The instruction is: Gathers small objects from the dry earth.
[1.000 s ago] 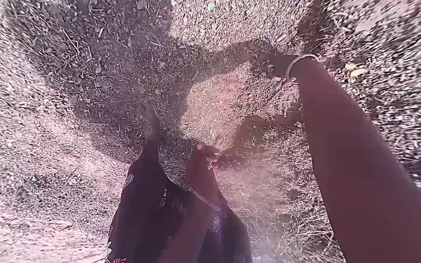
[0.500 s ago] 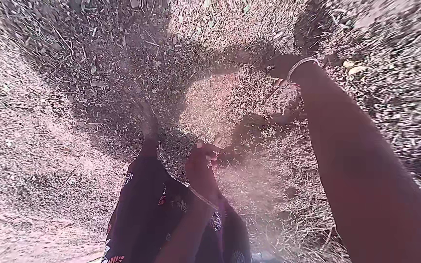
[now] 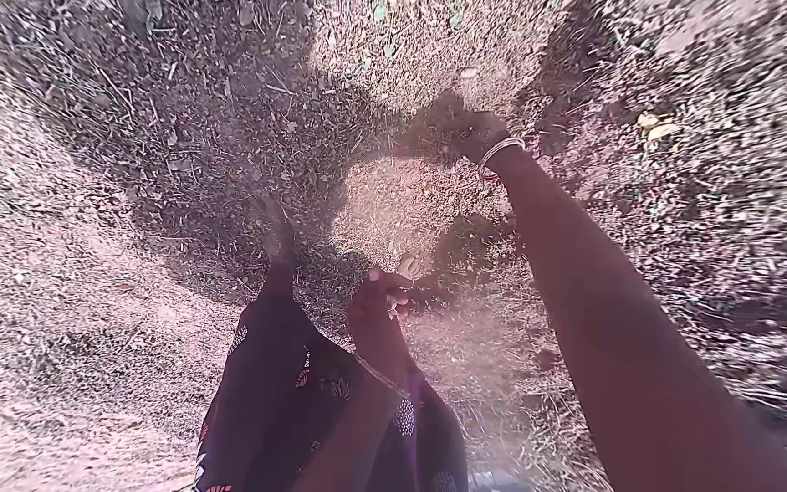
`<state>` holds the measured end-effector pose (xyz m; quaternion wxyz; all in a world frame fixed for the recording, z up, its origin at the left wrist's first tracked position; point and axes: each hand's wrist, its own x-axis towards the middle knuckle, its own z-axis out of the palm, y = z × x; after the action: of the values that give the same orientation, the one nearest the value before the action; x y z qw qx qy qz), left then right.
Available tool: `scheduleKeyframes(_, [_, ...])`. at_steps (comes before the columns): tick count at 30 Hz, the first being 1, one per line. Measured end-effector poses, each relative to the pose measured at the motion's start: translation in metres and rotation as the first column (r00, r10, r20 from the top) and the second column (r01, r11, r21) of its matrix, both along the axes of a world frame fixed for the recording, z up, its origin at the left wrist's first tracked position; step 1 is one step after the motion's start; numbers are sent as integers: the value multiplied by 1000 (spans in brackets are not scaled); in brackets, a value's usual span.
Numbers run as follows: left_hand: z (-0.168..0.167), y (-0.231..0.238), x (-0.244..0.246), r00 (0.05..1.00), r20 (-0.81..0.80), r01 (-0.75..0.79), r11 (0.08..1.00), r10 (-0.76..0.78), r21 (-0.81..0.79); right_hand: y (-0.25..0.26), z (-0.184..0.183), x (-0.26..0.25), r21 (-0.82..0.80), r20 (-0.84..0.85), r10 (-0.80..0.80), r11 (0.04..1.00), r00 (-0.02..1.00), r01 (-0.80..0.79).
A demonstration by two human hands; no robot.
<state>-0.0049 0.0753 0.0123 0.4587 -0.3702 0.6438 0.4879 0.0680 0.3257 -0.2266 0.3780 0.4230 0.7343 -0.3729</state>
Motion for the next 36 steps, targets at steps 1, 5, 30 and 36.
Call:
scheduleKeyframes(1, [0,0,0,1000,-2,-4,1000,4,4,-2,9,-1,4,-17,26,1000,1000,-26])
scheduleKeyframes(5, [-1,-5,2,1000,-5,-13,1000,13,-8,28,11,-6,373,35,-188,914,982,162])
scheduleKeyframes(30, [1,-6,6,1000,17,6,999,-6,-38,4,-6,16,174,253,-130,981,959,87])
scheduleKeyframes(36, [0,-11,7,999,38,8,999,-6,-51,13,2,-29,501,87,-330,830,940,245])
